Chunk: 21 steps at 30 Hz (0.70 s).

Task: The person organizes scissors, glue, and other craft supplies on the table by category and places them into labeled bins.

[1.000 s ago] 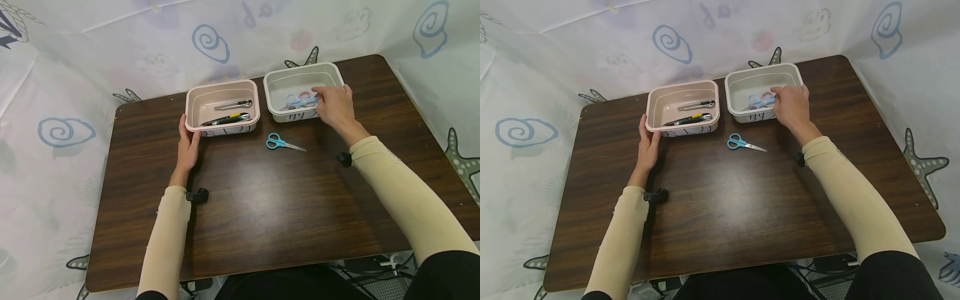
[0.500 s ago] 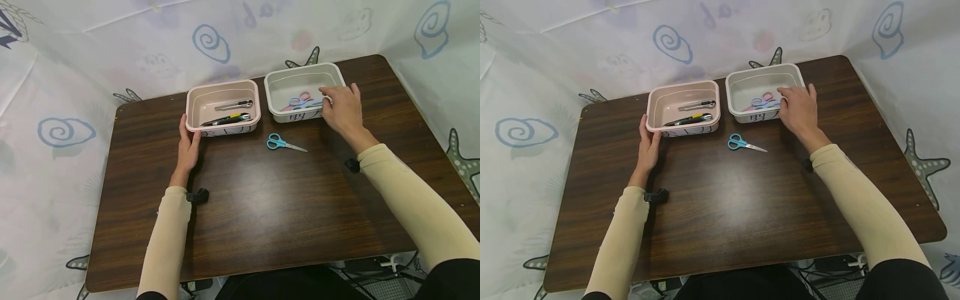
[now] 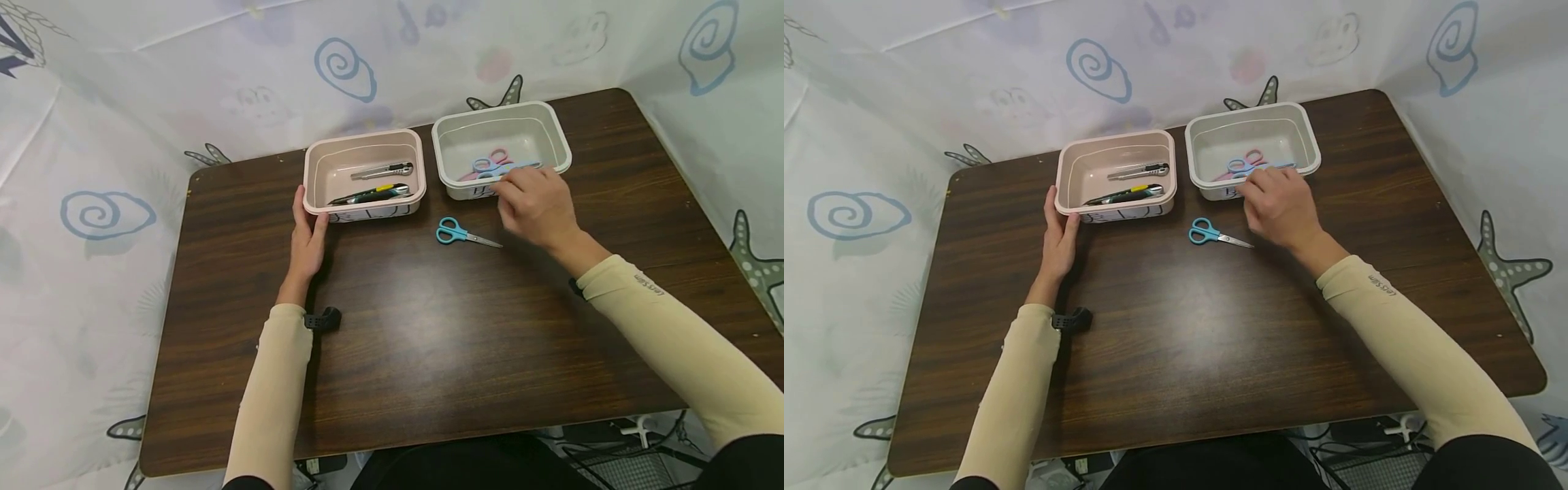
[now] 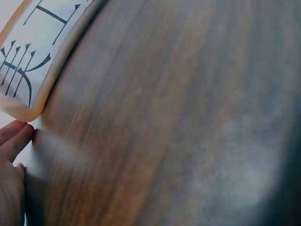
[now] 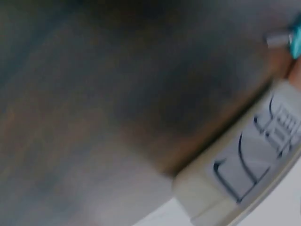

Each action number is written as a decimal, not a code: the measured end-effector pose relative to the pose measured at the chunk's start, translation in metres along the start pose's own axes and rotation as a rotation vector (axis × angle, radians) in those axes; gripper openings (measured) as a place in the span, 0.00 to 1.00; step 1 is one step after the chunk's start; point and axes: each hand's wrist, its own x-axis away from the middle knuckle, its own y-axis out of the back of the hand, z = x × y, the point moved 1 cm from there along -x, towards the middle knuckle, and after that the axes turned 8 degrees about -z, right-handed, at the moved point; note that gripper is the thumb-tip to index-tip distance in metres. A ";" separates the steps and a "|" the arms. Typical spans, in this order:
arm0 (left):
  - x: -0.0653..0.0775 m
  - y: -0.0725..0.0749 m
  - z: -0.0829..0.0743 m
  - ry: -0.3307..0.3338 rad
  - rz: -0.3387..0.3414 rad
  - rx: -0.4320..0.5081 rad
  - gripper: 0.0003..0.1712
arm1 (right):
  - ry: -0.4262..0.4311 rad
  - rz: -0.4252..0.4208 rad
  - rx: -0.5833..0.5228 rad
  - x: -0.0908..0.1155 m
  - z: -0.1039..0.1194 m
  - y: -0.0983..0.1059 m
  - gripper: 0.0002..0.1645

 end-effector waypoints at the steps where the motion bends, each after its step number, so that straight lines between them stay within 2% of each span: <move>1: 0.000 0.000 0.000 -0.001 0.000 0.000 0.38 | 0.029 0.042 -0.029 0.003 0.004 -0.003 0.15; 4: 0.000 0.000 0.000 -0.006 0.000 0.002 0.38 | 0.044 0.218 -0.110 0.011 0.014 -0.011 0.13; 9: 0.000 0.000 -0.001 -0.003 0.000 0.008 0.39 | -0.085 0.540 -0.148 0.020 0.025 -0.019 0.21; 12: 0.000 0.000 -0.001 -0.003 -0.001 0.019 0.39 | -0.150 0.676 -0.151 0.021 0.029 -0.021 0.27; 15: 0.000 -0.001 0.000 -0.011 -0.003 0.027 0.39 | -0.183 0.738 -0.148 0.022 0.031 -0.021 0.29; 21: -0.001 0.000 0.000 -0.022 -0.006 0.018 0.39 | -0.195 0.738 -0.147 0.021 0.033 -0.023 0.24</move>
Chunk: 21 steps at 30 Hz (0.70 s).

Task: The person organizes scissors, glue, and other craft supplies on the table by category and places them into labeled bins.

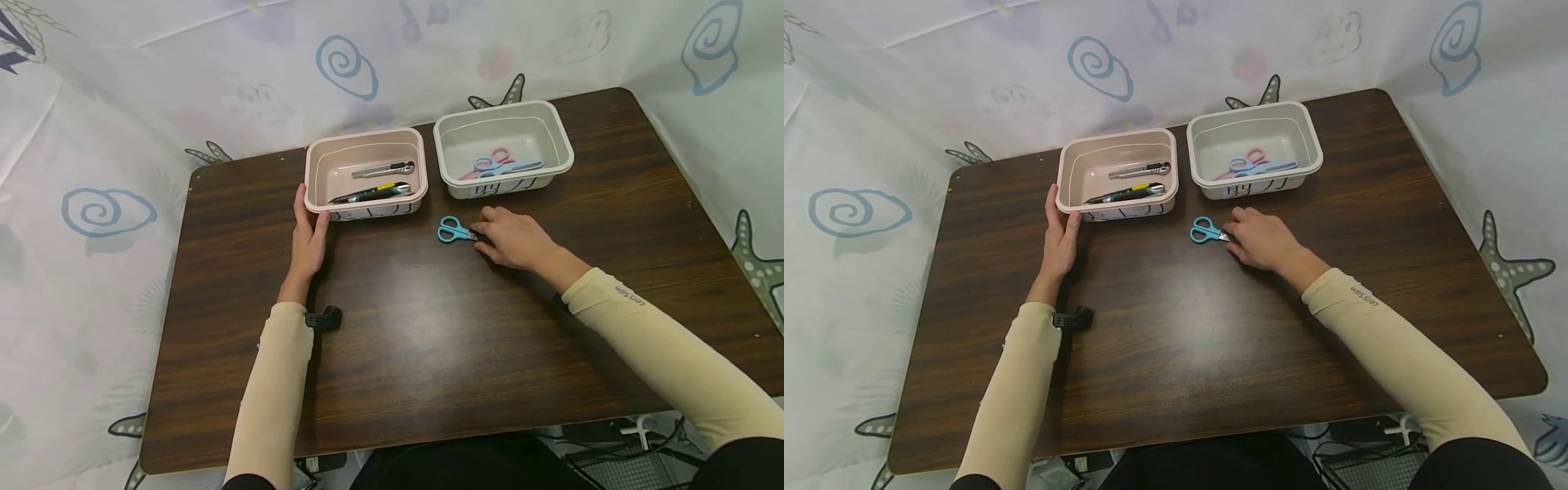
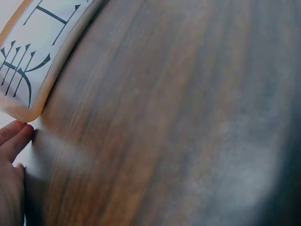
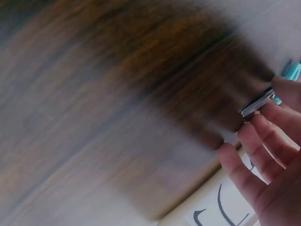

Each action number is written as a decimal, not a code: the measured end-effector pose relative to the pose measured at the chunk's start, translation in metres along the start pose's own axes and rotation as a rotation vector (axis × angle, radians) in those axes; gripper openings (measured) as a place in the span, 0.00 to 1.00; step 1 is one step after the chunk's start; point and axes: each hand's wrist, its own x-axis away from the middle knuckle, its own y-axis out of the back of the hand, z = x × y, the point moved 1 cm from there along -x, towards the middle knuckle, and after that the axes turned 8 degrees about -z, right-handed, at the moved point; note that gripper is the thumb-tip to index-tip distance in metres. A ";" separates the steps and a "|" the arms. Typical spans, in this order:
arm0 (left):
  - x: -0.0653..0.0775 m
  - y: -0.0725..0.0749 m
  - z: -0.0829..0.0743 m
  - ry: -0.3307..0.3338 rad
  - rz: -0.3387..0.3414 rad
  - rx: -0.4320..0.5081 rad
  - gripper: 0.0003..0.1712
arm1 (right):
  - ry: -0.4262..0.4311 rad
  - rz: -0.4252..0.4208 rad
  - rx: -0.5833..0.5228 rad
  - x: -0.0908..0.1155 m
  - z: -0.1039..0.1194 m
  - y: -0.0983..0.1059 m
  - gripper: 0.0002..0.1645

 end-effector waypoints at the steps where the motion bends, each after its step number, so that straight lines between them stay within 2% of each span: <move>1: 0.000 0.000 0.000 0.003 -0.001 -0.001 0.39 | 0.001 -0.008 -0.007 0.000 0.000 0.000 0.22; 5: 0.000 0.000 -0.002 0.015 -0.002 -0.011 0.39 | 0.015 -0.043 -0.029 0.000 0.002 0.001 0.15; 13: 0.000 0.000 0.000 0.021 0.002 -0.029 0.38 | 0.050 -0.063 -0.024 0.002 0.006 -0.001 0.07; 21: -0.002 -0.004 0.032 0.004 -0.020 -0.039 0.39 | 0.045 -0.037 -0.006 0.002 0.009 -0.001 0.04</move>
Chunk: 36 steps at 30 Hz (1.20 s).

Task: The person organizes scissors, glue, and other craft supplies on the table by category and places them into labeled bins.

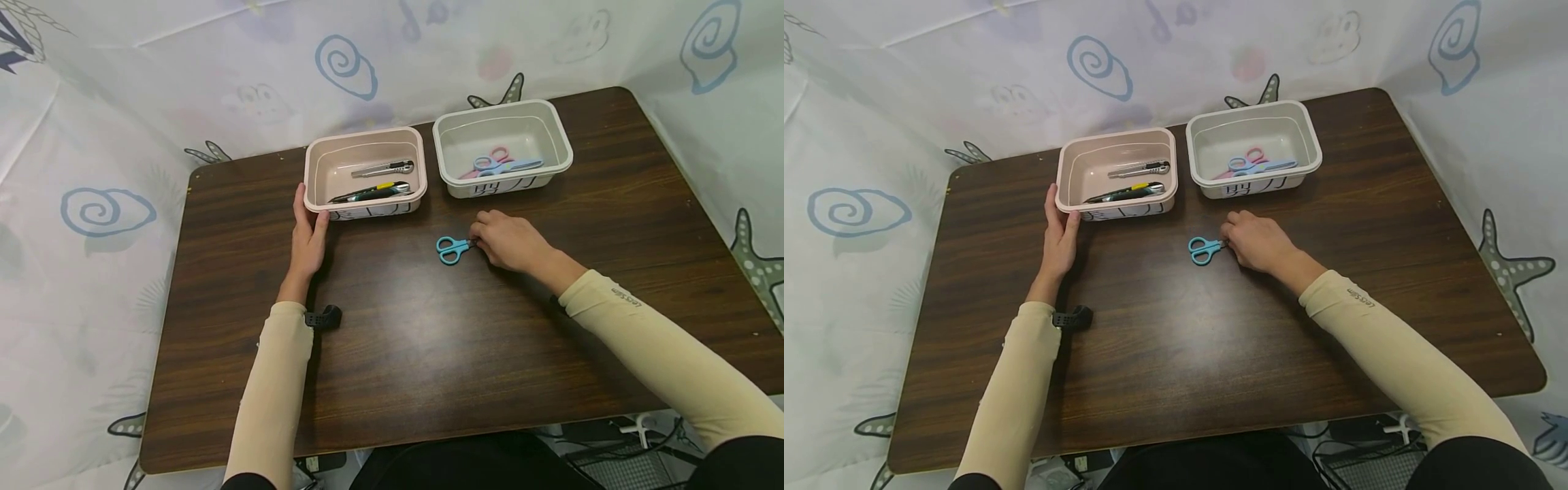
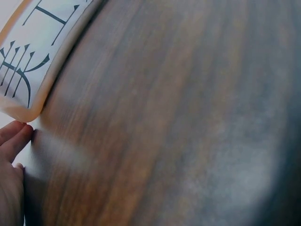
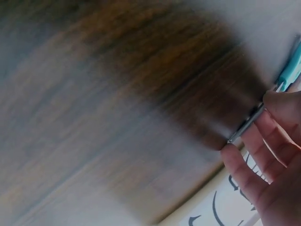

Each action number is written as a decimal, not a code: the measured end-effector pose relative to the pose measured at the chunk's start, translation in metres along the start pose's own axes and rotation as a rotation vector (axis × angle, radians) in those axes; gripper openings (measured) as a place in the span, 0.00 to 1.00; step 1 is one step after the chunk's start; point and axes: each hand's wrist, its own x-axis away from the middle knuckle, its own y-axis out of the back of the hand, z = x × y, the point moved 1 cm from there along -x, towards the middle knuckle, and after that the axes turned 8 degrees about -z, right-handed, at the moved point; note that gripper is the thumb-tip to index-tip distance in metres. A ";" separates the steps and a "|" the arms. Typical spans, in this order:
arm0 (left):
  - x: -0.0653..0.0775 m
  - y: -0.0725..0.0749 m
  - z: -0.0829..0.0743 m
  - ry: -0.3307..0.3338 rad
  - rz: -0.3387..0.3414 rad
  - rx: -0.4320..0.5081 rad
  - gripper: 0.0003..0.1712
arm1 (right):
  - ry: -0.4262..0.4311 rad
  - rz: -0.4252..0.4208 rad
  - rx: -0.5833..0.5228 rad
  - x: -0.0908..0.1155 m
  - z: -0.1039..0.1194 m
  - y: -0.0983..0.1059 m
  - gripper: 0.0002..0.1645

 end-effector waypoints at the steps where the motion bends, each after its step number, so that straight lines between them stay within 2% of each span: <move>1: 0.000 0.000 0.002 0.004 0.000 -0.005 0.39 | 0.000 0.005 -0.003 0.000 0.000 0.000 0.04; 6: 0.000 0.000 0.004 -0.001 -0.002 0.000 0.39 | 0.013 0.034 -0.036 0.002 0.001 -0.001 0.04; 13: 0.004 0.004 -0.031 0.012 0.017 0.017 0.38 | 0.086 0.094 -0.113 0.008 0.006 -0.001 0.05; 17: 0.004 0.005 -0.033 0.001 0.016 0.027 0.38 | 0.102 0.105 -0.167 0.013 0.012 0.002 0.06; 26: 0.004 0.004 -0.033 -0.005 0.018 0.038 0.38 | 0.138 0.070 -0.188 0.018 0.012 0.006 0.06; 31: 0.004 0.004 -0.032 -0.001 0.018 0.036 0.38 | 0.115 -0.003 -0.231 0.013 0.004 0.020 0.09; 36: 0.003 0.005 -0.032 -0.008 0.017 0.038 0.38 | 0.070 -0.172 -0.207 0.002 -0.009 0.044 0.10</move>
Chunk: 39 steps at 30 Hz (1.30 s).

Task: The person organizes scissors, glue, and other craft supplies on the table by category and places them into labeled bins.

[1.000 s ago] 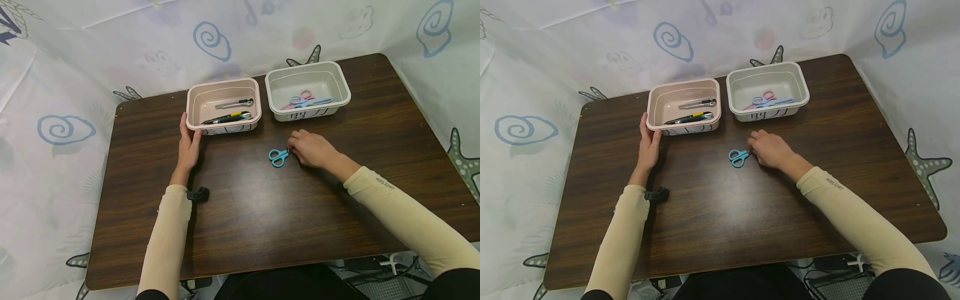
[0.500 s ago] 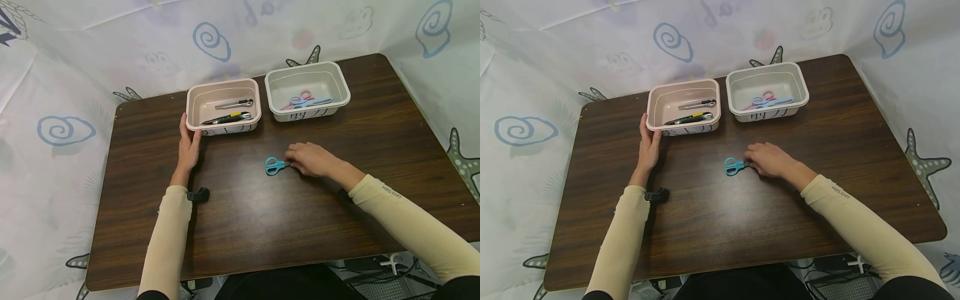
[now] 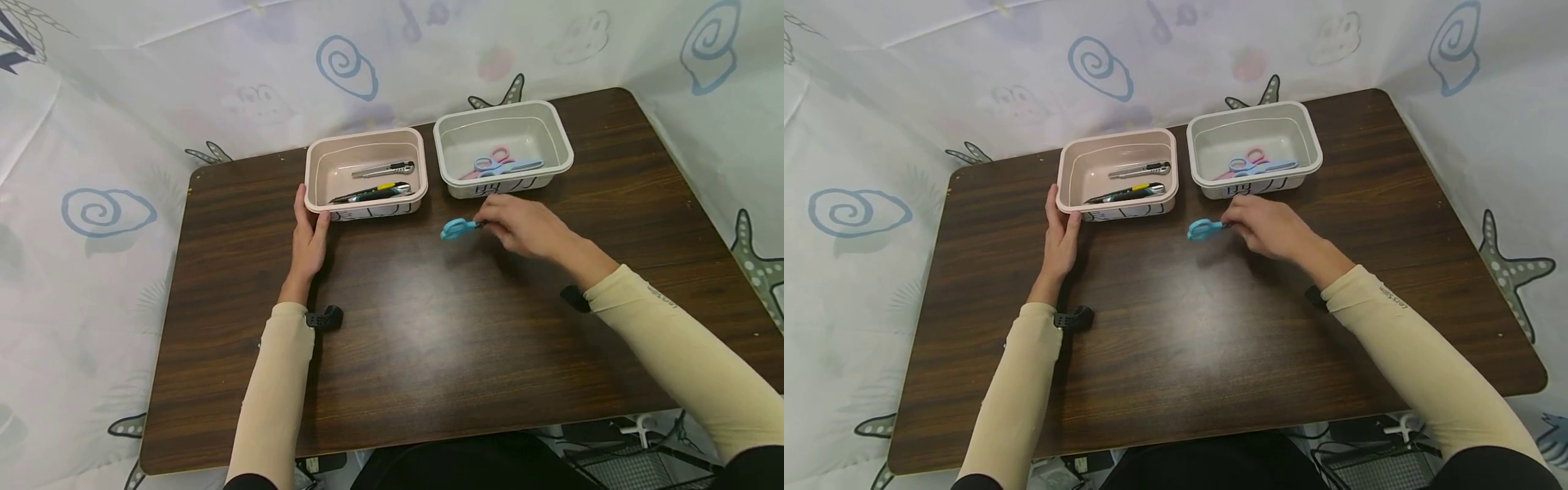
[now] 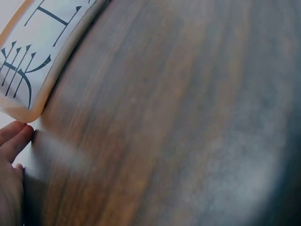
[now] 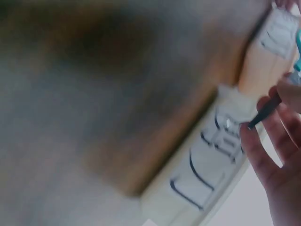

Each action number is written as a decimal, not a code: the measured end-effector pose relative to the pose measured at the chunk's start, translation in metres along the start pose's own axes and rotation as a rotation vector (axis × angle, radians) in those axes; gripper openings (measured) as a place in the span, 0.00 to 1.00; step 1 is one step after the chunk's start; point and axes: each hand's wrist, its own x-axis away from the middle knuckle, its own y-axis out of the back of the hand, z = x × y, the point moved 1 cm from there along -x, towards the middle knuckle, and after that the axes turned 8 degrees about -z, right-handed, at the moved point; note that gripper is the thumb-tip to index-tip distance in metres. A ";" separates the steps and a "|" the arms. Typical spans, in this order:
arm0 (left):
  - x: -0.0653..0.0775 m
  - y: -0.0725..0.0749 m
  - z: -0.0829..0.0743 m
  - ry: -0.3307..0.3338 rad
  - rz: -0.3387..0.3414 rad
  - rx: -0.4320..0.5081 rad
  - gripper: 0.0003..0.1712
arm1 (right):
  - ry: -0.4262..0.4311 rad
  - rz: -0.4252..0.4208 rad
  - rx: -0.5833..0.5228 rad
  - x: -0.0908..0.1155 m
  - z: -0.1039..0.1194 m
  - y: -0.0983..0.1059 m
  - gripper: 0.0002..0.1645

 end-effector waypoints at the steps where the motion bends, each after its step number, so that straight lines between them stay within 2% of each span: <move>1: 0.000 0.000 0.000 -0.002 0.000 0.000 0.38 | -0.013 -0.038 0.013 -0.003 -0.003 0.005 0.10; 5: 0.000 0.000 0.001 0.003 -0.002 -0.001 0.38 | -0.118 -0.150 0.066 -0.013 -0.017 0.020 0.12; 8: 0.000 0.000 0.002 0.011 -0.004 -0.001 0.39 | -0.206 -0.176 0.100 -0.019 -0.028 0.028 0.16; 11: 0.000 0.000 0.003 0.016 -0.006 0.000 0.39 | -0.282 -0.159 0.132 -0.025 -0.037 0.033 0.18; 16: 0.000 -0.001 0.003 0.013 -0.004 0.003 0.38 | -0.400 -0.065 0.158 -0.032 -0.050 0.037 0.24; 21: 0.000 0.000 0.004 0.012 -0.010 0.000 0.39 | -0.408 -0.026 0.115 -0.036 -0.059 0.033 0.26; 25: 0.000 0.000 0.004 0.010 -0.010 0.013 0.39 | -0.404 -0.035 0.073 -0.037 -0.063 0.030 0.25; 31: 0.000 -0.001 0.004 0.008 -0.005 0.020 0.38 | -0.448 -0.041 -0.008 -0.038 -0.065 0.029 0.24; 35: 0.000 -0.001 0.004 0.003 -0.003 0.022 0.38 | -0.469 -0.048 -0.034 -0.036 -0.068 0.029 0.24; 39: 0.000 -0.001 0.004 -0.001 -0.006 0.020 0.39 | -0.451 -0.067 -0.042 -0.033 -0.072 0.028 0.23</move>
